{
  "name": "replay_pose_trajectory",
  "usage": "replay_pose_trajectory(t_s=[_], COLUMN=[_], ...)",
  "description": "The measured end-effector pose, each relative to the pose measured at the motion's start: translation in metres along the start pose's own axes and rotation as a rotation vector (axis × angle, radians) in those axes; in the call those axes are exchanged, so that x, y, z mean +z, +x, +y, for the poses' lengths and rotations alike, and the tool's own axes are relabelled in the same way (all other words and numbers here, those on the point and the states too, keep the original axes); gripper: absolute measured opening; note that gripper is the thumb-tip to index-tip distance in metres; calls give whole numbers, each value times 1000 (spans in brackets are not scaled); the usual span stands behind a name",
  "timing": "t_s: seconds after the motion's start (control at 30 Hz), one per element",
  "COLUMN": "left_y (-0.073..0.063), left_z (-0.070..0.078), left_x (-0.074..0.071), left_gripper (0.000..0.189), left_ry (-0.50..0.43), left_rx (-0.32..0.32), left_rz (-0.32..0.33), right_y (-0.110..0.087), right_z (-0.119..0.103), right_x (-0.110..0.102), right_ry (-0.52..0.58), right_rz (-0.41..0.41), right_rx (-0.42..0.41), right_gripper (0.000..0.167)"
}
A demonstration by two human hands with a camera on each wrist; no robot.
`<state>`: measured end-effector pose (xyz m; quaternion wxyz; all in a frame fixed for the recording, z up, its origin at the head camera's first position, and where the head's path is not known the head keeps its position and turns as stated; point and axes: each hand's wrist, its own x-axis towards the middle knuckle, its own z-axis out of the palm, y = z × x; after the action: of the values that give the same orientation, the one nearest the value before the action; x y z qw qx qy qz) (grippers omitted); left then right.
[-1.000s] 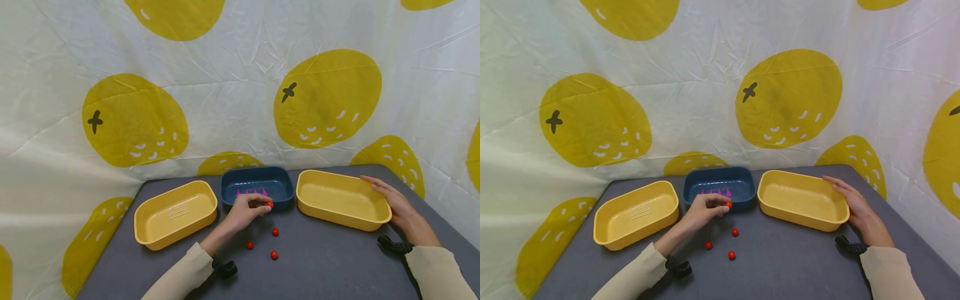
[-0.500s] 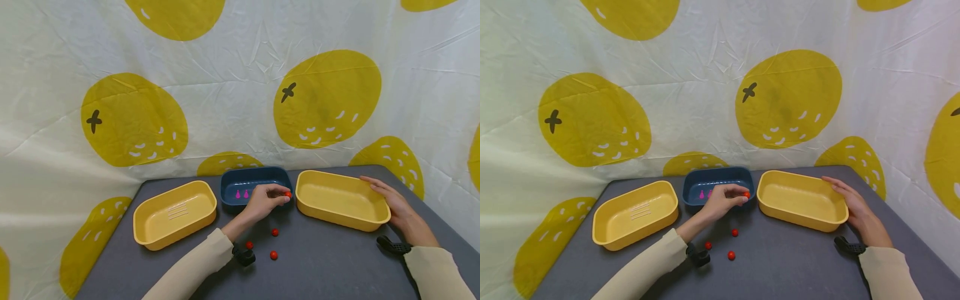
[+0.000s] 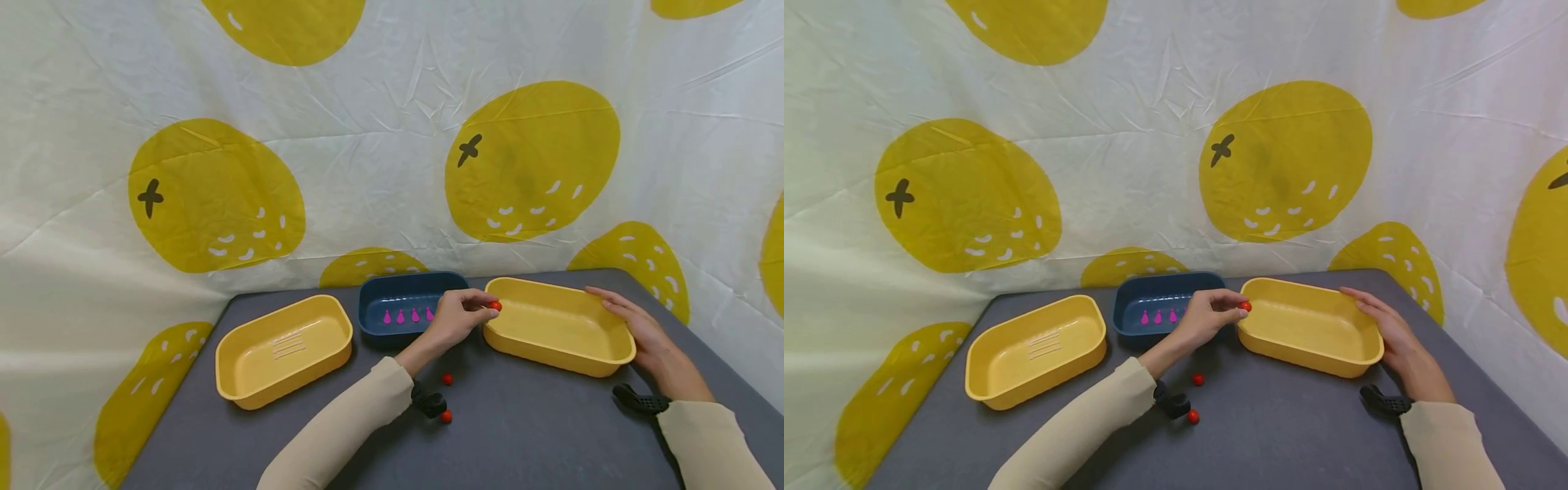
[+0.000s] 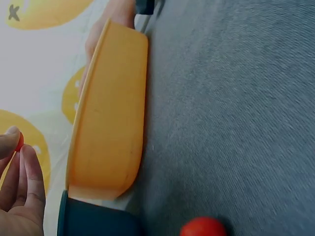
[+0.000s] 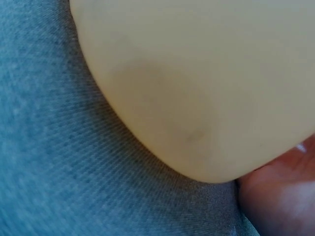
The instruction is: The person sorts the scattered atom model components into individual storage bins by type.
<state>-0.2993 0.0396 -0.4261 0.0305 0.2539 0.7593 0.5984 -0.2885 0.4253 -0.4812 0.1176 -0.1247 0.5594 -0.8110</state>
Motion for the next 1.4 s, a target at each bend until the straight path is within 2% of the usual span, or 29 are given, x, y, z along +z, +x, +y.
replay_pose_trajectory(t_s=[0.23,0.43,0.6,1.07,1.4], left_y=[15,27,40,61,73], left_z=[3,1,4,6,4], left_x=[20,34,46,70,87], left_gripper=[22,18,17,19,16], left_ry=[-10,39,72,181,310], left_rx=[-1,-40,-34,-48,-69], left_rz=[7,33,33,-10,-66], right_y=[-2,1,0,2,1], right_z=[-1,2,-2,-3,-2], right_x=[-3,-3,-2,3,3], right_ry=[-7,-3,-31,-91,-111], right_rz=[5,-14,-11,71,96], right_rx=[-7,-14,-26,18,42], right_gripper=[46,47,47,43,41])
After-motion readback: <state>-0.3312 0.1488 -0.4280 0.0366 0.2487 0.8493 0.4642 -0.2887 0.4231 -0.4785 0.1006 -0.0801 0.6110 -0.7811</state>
